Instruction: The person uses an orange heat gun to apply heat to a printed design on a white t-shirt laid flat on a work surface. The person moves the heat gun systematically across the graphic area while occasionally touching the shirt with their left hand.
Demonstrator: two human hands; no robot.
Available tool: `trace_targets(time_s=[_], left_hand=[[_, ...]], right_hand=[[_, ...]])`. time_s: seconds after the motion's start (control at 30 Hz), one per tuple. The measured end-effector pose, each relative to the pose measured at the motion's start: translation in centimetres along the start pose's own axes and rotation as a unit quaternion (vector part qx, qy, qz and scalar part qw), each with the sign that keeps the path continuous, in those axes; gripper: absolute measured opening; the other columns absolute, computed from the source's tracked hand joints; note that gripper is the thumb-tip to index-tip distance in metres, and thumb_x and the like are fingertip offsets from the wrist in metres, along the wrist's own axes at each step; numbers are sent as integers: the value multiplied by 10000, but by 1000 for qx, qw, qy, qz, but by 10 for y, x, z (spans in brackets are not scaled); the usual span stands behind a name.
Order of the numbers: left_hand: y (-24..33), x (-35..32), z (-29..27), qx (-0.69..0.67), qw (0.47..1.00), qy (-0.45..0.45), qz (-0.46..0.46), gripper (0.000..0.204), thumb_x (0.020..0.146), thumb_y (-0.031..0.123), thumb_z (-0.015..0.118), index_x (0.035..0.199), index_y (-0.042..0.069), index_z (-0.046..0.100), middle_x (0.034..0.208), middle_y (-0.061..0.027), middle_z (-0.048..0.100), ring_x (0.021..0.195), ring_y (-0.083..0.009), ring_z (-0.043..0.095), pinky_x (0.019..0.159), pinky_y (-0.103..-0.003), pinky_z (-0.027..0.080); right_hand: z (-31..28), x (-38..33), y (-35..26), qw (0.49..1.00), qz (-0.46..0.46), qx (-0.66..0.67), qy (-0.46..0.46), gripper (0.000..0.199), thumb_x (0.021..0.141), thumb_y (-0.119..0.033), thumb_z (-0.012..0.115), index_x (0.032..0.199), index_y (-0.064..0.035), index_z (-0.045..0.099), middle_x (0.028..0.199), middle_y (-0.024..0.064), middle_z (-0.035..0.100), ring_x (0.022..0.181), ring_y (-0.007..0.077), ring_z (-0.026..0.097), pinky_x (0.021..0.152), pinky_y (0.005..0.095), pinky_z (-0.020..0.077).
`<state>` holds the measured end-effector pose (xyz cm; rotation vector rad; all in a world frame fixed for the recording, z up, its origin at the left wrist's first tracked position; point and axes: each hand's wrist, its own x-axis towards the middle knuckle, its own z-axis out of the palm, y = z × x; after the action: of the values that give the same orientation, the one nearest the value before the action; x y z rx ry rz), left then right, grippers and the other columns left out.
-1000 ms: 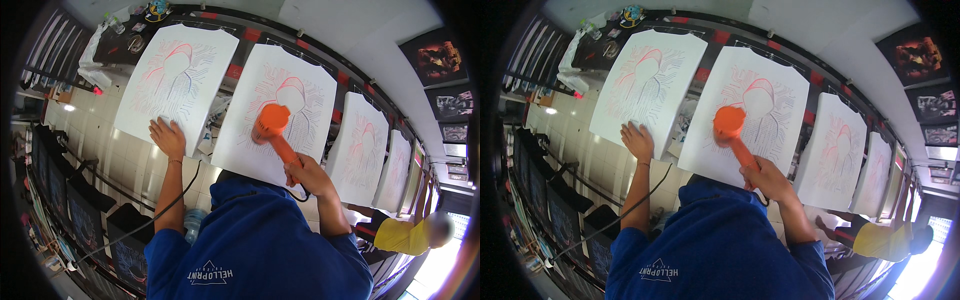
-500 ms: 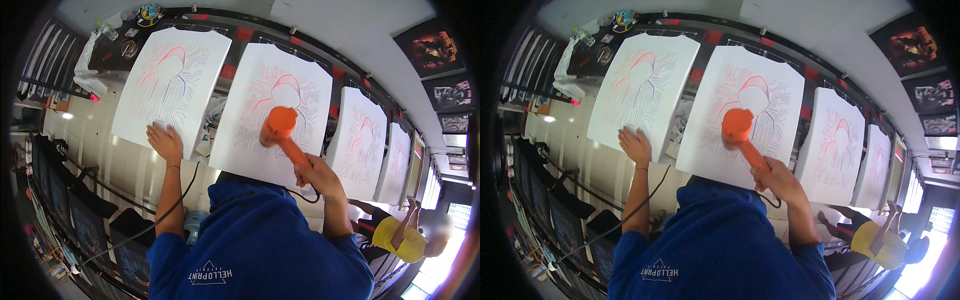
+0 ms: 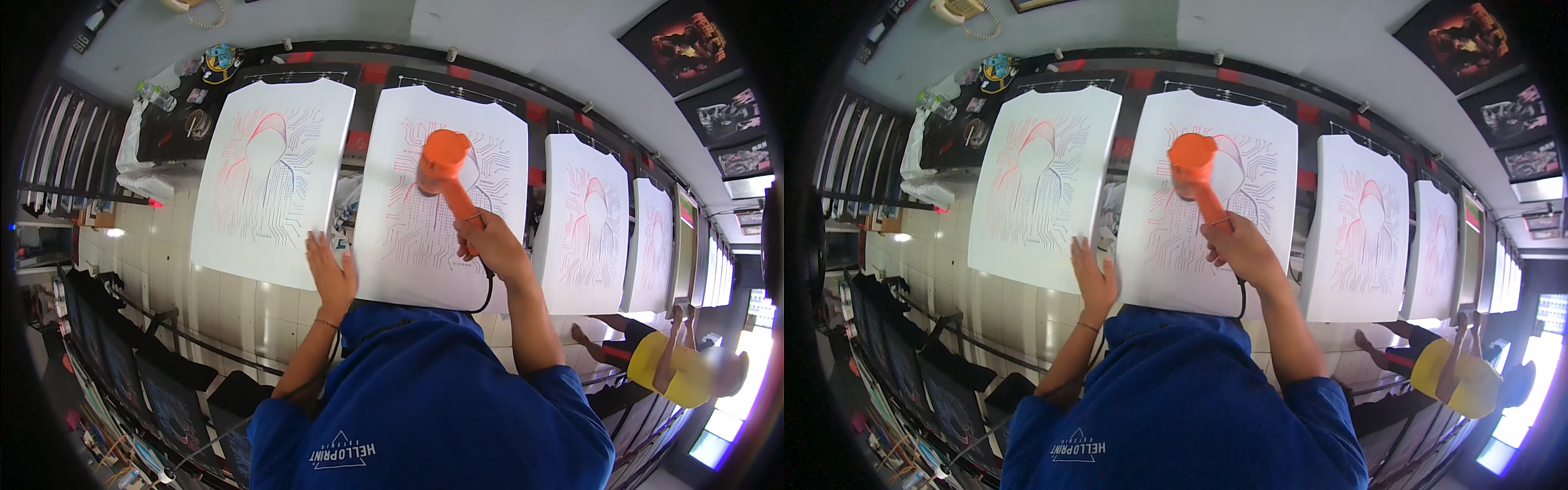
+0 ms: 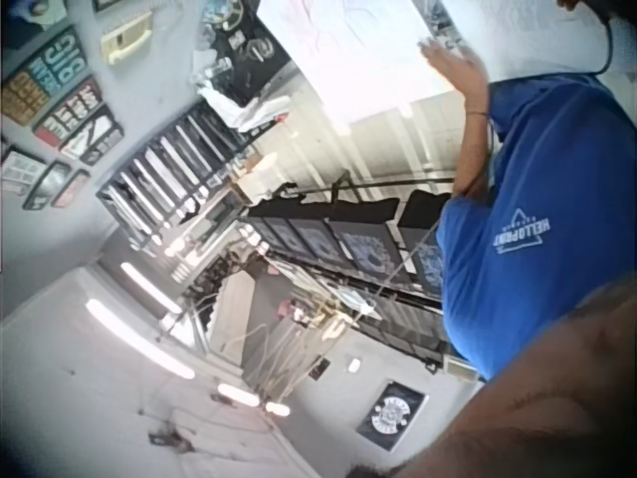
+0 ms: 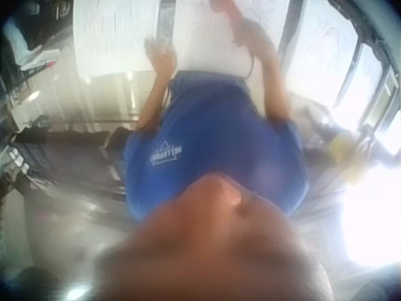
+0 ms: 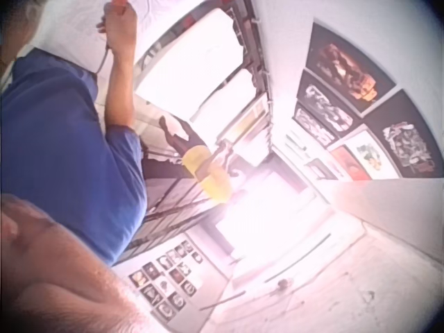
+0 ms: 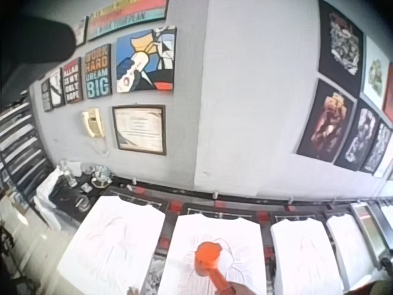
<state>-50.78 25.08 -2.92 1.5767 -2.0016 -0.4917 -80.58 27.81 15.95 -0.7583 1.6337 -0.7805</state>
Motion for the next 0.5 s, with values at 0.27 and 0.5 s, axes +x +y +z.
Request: trace_targets(time_s=[0.27,0.5], left_hand=[[34,15,25,4,980,-134,149,691,967,284,538,1478,-93,266,1542,-324,247,1431,-502,228,1173,-570,179],[44,68,52,70,961,-150,223,692,979,331,515,1479,-83,273,1561,-275,250,1459,-430,228,1186,-539,190]], right_hand=[[-20,-46,5,997,62,36,-26,220,926,-198,599,949,19,578,740,54,595,626,135,604,589,280,505],[-22,-17,13,996,26,43,77,290,935,-264,625,1001,16,591,774,44,597,654,130,628,580,271,514]])
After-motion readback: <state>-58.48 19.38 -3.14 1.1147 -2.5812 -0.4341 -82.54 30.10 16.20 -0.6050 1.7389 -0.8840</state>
